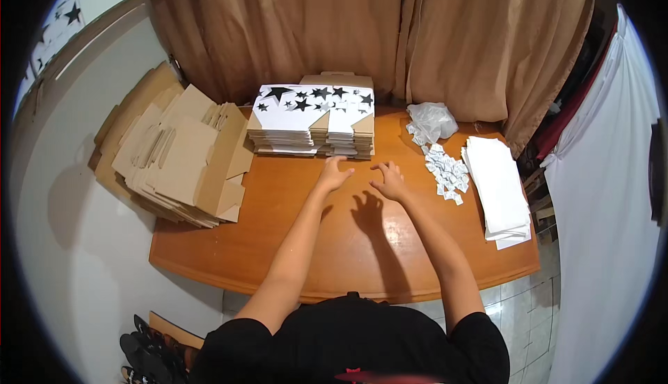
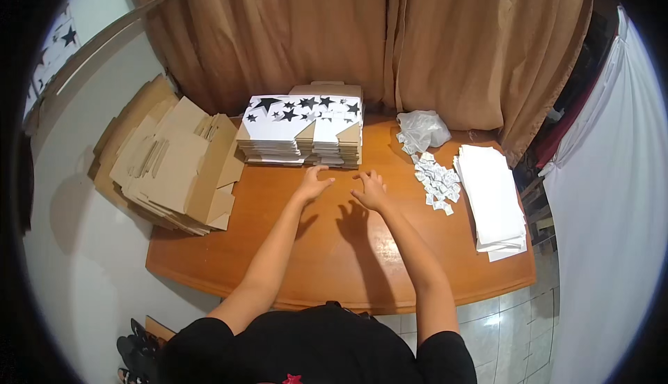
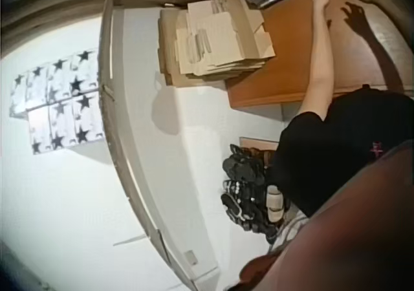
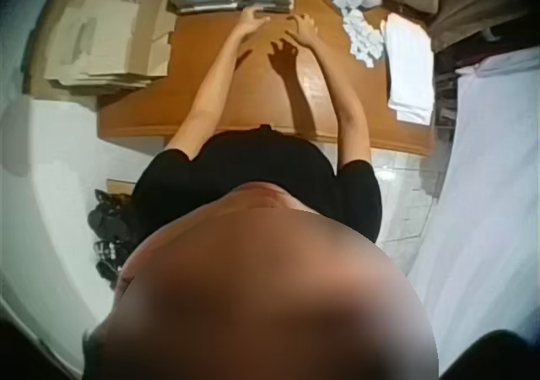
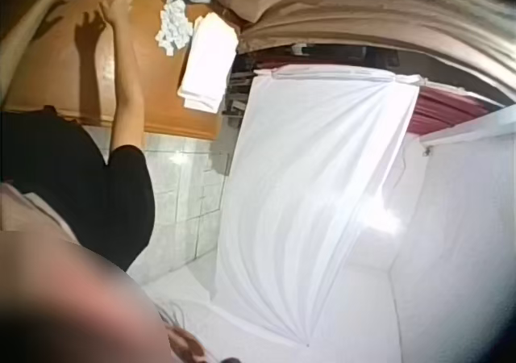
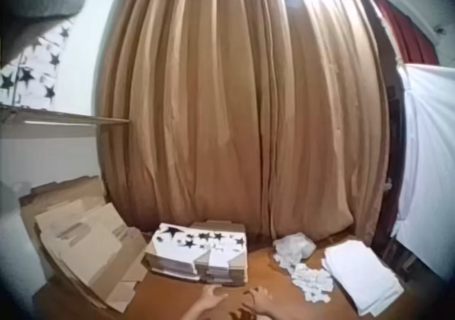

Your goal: The recorder folds a cardboard shoe box, places tissue paper inside, puts a pair of sandals in, closes the box, and places it on a shelf.

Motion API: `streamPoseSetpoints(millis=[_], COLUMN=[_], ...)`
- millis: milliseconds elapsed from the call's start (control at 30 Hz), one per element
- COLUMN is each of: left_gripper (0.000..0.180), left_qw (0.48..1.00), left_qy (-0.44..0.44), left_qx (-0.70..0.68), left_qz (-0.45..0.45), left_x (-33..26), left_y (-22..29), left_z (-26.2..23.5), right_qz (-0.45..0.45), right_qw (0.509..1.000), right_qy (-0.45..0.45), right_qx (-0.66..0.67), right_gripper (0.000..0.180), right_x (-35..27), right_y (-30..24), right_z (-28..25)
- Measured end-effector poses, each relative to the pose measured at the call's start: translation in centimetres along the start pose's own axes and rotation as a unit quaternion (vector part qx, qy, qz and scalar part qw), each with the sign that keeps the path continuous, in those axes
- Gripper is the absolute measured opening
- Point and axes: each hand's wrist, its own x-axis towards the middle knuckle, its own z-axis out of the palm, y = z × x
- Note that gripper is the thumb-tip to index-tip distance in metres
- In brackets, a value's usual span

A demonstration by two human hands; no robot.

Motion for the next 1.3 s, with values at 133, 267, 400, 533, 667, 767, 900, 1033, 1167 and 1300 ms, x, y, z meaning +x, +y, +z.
streamPoseSetpoints(millis=[133,267,400,533,667,767,900,1033,1167,1300], left_gripper=[0.064,0.066,0.073,0.069,0.049,0.034,0.032,0.024,0.016,0.008], left_qw=[0.972,0.951,0.941,0.918,0.922,0.917,0.926,0.942,0.913,0.859], left_qy=[0.199,0.263,0.302,0.36,0.352,0.354,0.358,0.229,0.226,0.226], left_qx=[0.098,0.159,0.129,0.068,0.104,0.165,0.097,-0.238,-0.335,-0.432], left_qz=[0.075,0.028,-0.087,-0.154,-0.125,-0.08,-0.073,-0.055,0.046,0.153], left_x=[3.9,8.0,10.8,12.4,12.2,12.0,12.9,13.0,11.7,7.9], left_y=[1.3,2.2,3.3,3.4,4.0,4.2,3.4,6.4,11.4,16.4], left_z=[1.6,-0.1,-0.8,-1.2,-2.0,-2.3,-2.8,-4.3,-6.2,-7.5], right_qz=[0.019,0.016,0.001,0.036,0.053,0.061,0.071,0.09,0.105,0.059], right_qw=[0.994,0.986,0.974,0.959,0.951,0.945,0.942,0.936,0.915,0.892], right_qy=[0.067,0.095,0.135,0.134,0.136,0.138,0.15,0.138,0.159,0.227], right_qx=[0.085,0.138,0.181,0.248,0.272,0.29,0.292,0.311,0.355,0.385], right_gripper=[0.046,0.043,0.039,0.035,0.034,0.034,0.033,0.034,0.035,0.044], right_x=[1.6,3.9,4.8,5.2,5.2,5.0,4.0,2.4,1.7,1.0], right_y=[2.5,3.6,4.8,5.3,6.3,6.4,6.0,6.1,5.9,2.1], right_z=[0.4,2.3,4.2,4.9,5.1,5.2,5.5,4.8,4.1,2.4])
